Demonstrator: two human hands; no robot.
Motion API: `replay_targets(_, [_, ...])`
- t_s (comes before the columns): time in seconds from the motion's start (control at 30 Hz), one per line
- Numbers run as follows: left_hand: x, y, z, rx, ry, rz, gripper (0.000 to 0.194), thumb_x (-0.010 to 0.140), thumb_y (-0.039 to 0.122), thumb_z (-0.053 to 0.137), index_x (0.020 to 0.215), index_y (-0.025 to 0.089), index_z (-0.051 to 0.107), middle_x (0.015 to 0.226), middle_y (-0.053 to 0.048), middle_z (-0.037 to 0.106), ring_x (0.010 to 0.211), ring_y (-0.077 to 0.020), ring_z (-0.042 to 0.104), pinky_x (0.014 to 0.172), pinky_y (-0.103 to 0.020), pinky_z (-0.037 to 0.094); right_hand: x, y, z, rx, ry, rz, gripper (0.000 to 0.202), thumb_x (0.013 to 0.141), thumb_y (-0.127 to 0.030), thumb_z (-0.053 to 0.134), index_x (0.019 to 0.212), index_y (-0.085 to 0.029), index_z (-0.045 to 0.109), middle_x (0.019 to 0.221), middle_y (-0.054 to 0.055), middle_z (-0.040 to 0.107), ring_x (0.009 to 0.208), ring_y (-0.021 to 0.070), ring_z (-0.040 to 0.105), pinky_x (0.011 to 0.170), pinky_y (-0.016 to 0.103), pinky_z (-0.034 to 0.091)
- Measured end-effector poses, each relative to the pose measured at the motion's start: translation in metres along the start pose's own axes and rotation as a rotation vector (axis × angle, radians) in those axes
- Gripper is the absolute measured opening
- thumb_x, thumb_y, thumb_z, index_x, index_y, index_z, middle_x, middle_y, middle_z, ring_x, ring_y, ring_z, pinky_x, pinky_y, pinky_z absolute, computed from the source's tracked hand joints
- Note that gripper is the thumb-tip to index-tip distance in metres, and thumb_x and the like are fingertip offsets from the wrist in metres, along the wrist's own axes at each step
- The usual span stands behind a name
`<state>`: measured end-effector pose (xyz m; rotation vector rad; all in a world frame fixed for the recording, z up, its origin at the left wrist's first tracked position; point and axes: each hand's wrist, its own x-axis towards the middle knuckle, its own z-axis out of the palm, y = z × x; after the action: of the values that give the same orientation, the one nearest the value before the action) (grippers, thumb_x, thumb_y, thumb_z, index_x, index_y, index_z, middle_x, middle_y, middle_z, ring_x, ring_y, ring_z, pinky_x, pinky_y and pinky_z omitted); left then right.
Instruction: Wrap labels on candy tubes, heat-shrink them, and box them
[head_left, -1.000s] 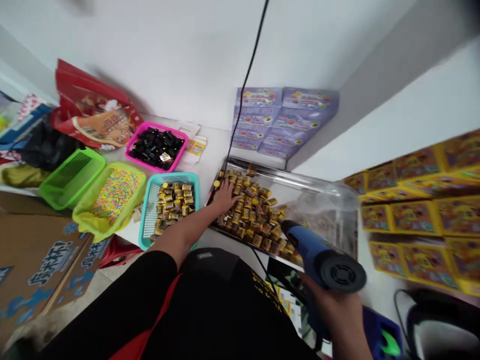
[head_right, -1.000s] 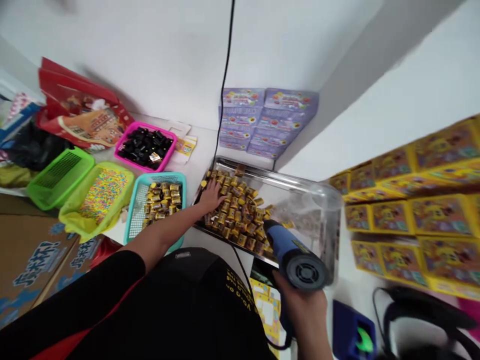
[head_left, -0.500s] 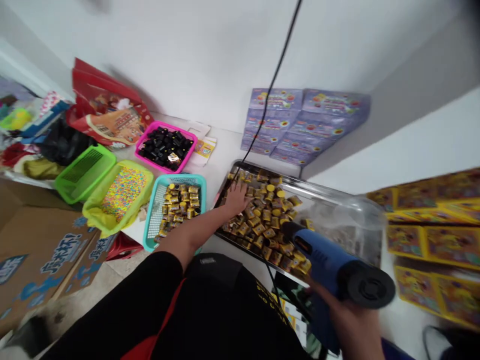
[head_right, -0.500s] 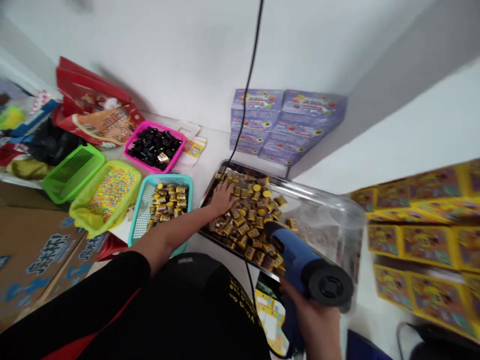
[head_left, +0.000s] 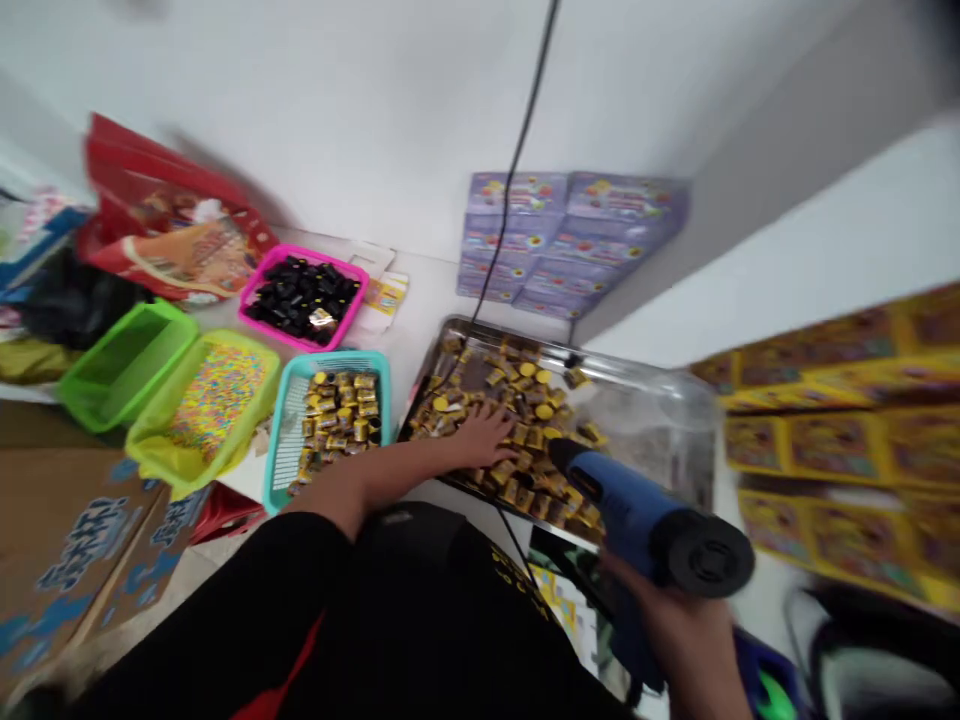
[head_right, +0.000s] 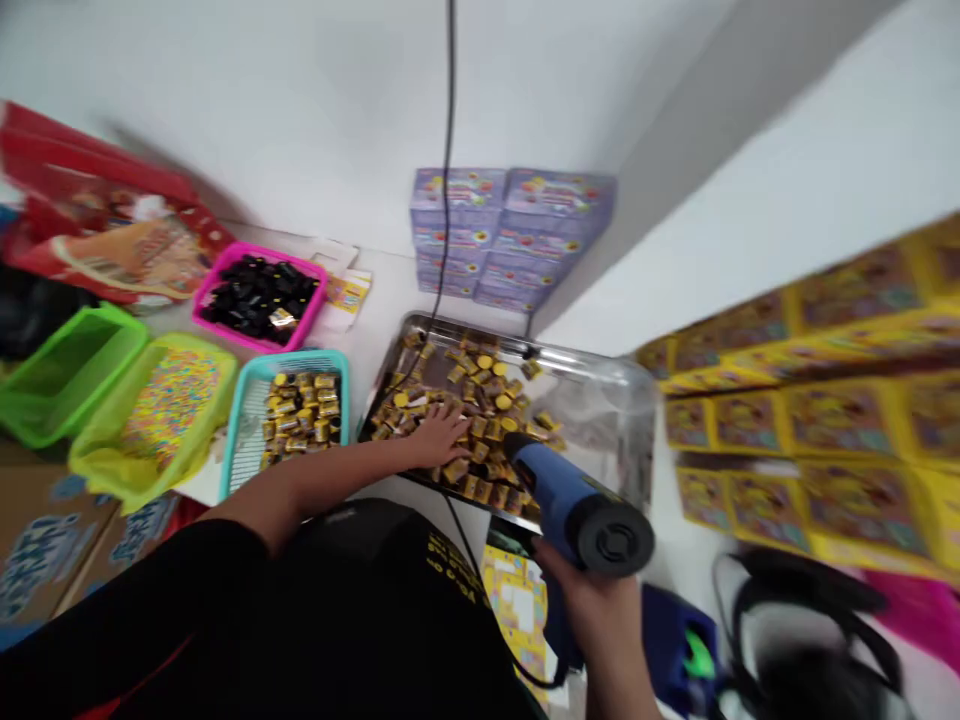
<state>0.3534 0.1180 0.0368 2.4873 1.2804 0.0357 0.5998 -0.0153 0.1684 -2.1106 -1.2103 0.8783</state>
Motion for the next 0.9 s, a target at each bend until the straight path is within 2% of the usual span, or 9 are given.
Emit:
replay_targets(0.17, [-0.027, 0.026, -0.002, -0.03, 0.025, 0.092, 0.064, 0.096, 0.048, 0.039, 0.151, 0.014, 0.034, 0.159, -0.02, 0.026, 0.147, -0.0395, 0.019, 0.114, -0.059, 0.02, -0.027, -0.012, -0.022, 0.075, 0.048, 0.285, 0.041, 0.048, -0.047, 0.076, 0.077, -0.02, 0.066, 0.069, 0.007, 0.069, 0.075, 0.033, 0.068, 0.069, 0.042, 0.056])
replay_targets(0.3, [-0.02, 0.047, 0.0, -0.053, -0.082, 0.539, 0.055, 0.095, 0.043, 0.043, 0.145, 0.019, 0.045, 0.158, -0.016, 0.03, 0.149, -0.0352, 0.016, 0.118, -0.057, 0.011, -0.042, 0.002, -0.035, 0.159, 0.059, 0.338, 0.036, 0.052, -0.045, 0.077, 0.075, -0.021, 0.063, 0.063, 0.004, 0.069, 0.062, 0.0292, 0.067, 0.062, 0.04, 0.055])
replay_targets(0.37, [-0.009, 0.051, 0.004, -0.051, -0.168, 0.662, 0.053, 0.092, 0.043, 0.05, 0.141, 0.021, 0.051, 0.156, -0.016, 0.034, 0.148, -0.0356, 0.019, 0.118, -0.058, 0.012, -0.048, 0.01, -0.038, 0.19, 0.087, 0.35, 0.039, 0.052, -0.044, 0.078, 0.079, -0.021, 0.064, 0.063, 0.004, 0.069, 0.06, 0.0284, 0.067, 0.06, 0.039, 0.055])
replay_targets(0.47, [0.011, 0.042, 0.006, -0.052, -0.188, 0.656, 0.057, 0.089, 0.04, 0.057, 0.142, 0.024, 0.048, 0.156, -0.016, 0.034, 0.147, -0.0371, 0.021, 0.116, -0.061, 0.016, -0.056, 0.017, -0.038, 0.246, 0.074, 0.368, 0.036, 0.053, -0.042, 0.078, 0.078, -0.021, 0.063, 0.061, 0.004, 0.068, 0.058, 0.028, 0.066, 0.057, 0.039, 0.055])
replay_targets(0.57, [0.028, 0.024, -0.004, -0.016, -0.151, 0.547, 0.057, 0.088, 0.034, 0.058, 0.143, 0.025, 0.046, 0.156, -0.016, 0.033, 0.147, -0.0377, 0.022, 0.115, -0.063, 0.016, -0.06, 0.021, -0.038, 0.315, 0.041, 0.391, 0.034, 0.052, -0.04, 0.08, 0.075, -0.021, 0.063, 0.063, 0.006, 0.069, 0.057, 0.0284, 0.066, 0.056, 0.04, 0.055])
replay_targets(0.67, [0.037, 0.019, -0.015, 0.11, -0.097, 0.39, 0.056, 0.086, 0.021, 0.054, 0.141, 0.014, 0.047, 0.155, -0.022, 0.033, 0.145, -0.0401, 0.024, 0.113, -0.064, 0.019, -0.059, 0.028, -0.039, 0.368, 0.096, 0.419, 0.039, 0.05, -0.04, 0.083, 0.077, -0.019, 0.065, 0.061, 0.006, 0.068, 0.054, 0.0275, 0.065, 0.052, 0.039, 0.055])
replay_targets(0.73, [0.038, 0.03, -0.015, 0.172, -0.05, 0.364, 0.059, 0.085, 0.021, 0.053, 0.142, 0.006, 0.045, 0.154, -0.027, 0.031, 0.144, -0.0435, 0.025, 0.111, -0.064, 0.022, -0.057, 0.033, -0.039, 0.385, 0.153, 0.422, 0.041, 0.049, -0.041, 0.084, 0.078, -0.018, 0.065, 0.059, 0.005, 0.068, 0.051, 0.0259, 0.064, 0.05, 0.038, 0.054])
replay_targets(0.8, [0.039, 0.052, -0.004, 0.167, -0.025, 0.484, 0.062, 0.085, 0.026, 0.054, 0.143, 0.007, 0.044, 0.154, -0.026, 0.031, 0.143, -0.0439, 0.025, 0.111, -0.063, 0.023, -0.053, 0.035, -0.04, 0.404, 0.197, 0.421, 0.043, 0.05, -0.041, 0.085, 0.079, -0.016, 0.066, 0.06, 0.005, 0.069, 0.051, 0.0249, 0.064, 0.049, 0.036, 0.054])
replay_targets(0.9, [0.04, 0.09, 0.025, 0.107, -0.029, 0.784, 0.053, 0.09, 0.033, 0.05, 0.14, 0.017, 0.05, 0.153, -0.019, 0.038, 0.143, -0.0385, 0.028, 0.112, -0.06, 0.023, -0.048, 0.032, -0.042, 0.453, 0.209, 0.423, 0.045, 0.05, -0.04, 0.086, 0.081, -0.014, 0.067, 0.062, 0.005, 0.069, 0.053, 0.0241, 0.065, 0.049, 0.035, 0.055])
